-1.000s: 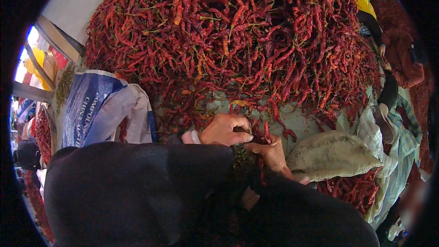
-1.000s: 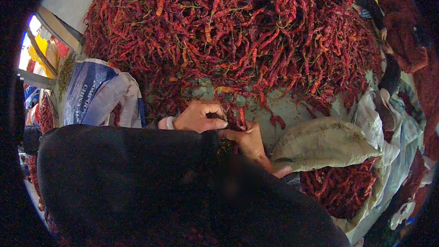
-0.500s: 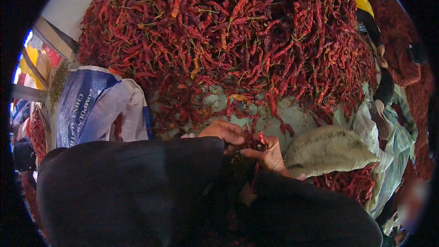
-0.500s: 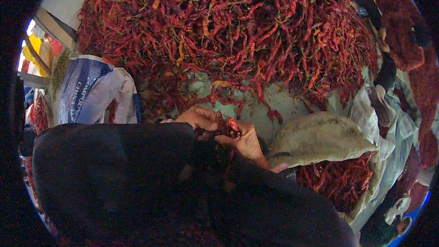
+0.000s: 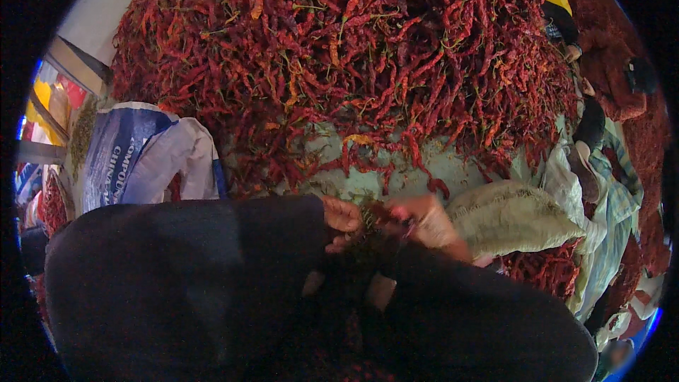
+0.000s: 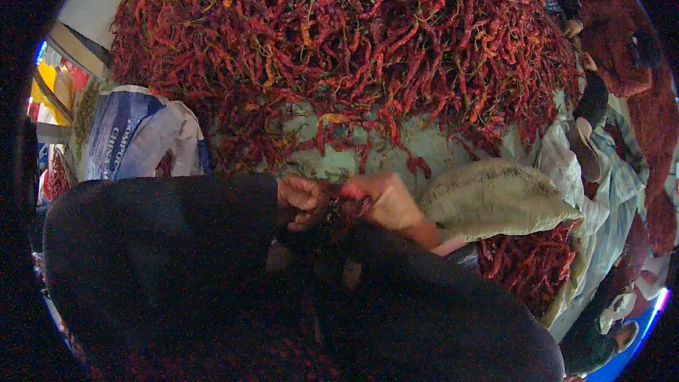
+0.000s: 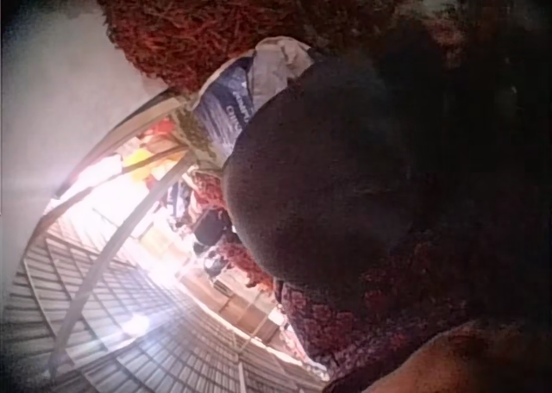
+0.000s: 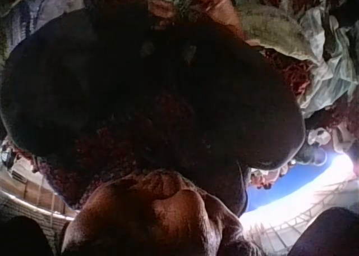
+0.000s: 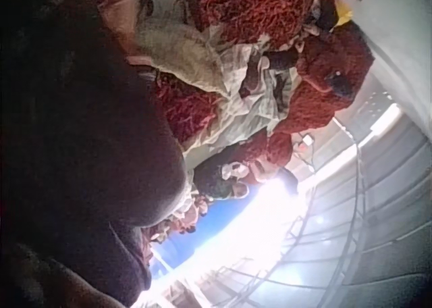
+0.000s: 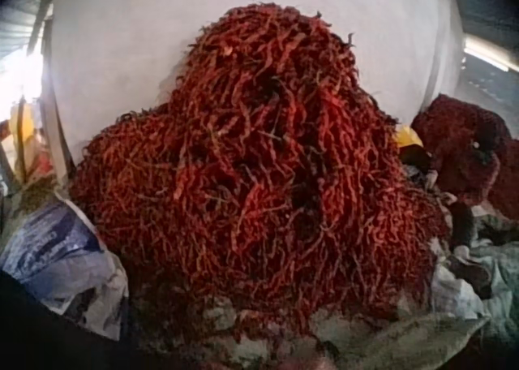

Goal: The person sits on the floor and removes stems from dried red chili peppers by hand. They pick up individual peppers, pull off the stems, and place the peppers into a pile.

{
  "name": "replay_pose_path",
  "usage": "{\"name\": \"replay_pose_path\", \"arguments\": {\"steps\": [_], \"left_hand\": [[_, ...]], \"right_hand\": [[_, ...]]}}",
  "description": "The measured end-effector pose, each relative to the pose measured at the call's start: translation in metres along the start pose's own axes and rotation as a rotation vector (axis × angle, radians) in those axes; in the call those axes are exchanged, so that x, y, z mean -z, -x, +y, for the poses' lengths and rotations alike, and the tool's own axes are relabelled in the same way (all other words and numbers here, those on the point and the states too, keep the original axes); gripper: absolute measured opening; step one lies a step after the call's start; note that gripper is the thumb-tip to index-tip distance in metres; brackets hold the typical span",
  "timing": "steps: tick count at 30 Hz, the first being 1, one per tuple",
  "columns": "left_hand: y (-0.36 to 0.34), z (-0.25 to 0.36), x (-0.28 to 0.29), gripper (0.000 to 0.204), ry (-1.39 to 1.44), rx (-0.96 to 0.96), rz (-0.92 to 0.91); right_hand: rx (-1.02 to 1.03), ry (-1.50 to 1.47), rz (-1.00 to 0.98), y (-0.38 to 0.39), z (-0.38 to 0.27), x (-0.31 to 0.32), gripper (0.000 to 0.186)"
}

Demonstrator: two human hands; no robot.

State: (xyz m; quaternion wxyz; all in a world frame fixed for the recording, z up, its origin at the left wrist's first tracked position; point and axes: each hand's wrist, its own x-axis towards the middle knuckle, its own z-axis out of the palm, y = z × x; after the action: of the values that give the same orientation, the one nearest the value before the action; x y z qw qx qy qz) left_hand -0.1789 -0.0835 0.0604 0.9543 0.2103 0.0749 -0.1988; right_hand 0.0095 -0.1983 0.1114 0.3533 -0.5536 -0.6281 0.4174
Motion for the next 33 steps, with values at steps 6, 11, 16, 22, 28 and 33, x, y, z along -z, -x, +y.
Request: {"name": "replay_pose_path", "arguments": {"steps": [6,11,16,22,28,33], "left_hand": [[-0.018,-0.042,0.015,0.024,-0.872,0.074,0.086],[-0.027,-0.036,0.012,0.031,-1.203,-0.227,0.101],[-0.016,-0.028,0.003,0.031,-1.182,-0.094,0.162],[-0.026,-0.043,0.020,0.026,-1.122,-0.158,0.231],[-0.024,-0.042,0.023,0.023,-1.043,-0.114,0.315],[-0.021,-0.035,0.014,0.023,-0.623,-0.124,0.438]], "right_hand": [[-0.634,-0.004,0.196,-0.009,0.026,0.080,0.029],[-0.730,0.711,0.004,0.005,0.091,0.100,0.029],[-0.720,0.952,-0.048,-0.005,0.103,0.069,0.024],[-0.679,1.034,-0.007,-0.005,0.113,0.062,0.021],[-0.631,0.967,0.036,-0.006,0.111,0.073,0.026],[-0.606,0.672,0.195,-0.030,0.074,0.077,0.031]]}}
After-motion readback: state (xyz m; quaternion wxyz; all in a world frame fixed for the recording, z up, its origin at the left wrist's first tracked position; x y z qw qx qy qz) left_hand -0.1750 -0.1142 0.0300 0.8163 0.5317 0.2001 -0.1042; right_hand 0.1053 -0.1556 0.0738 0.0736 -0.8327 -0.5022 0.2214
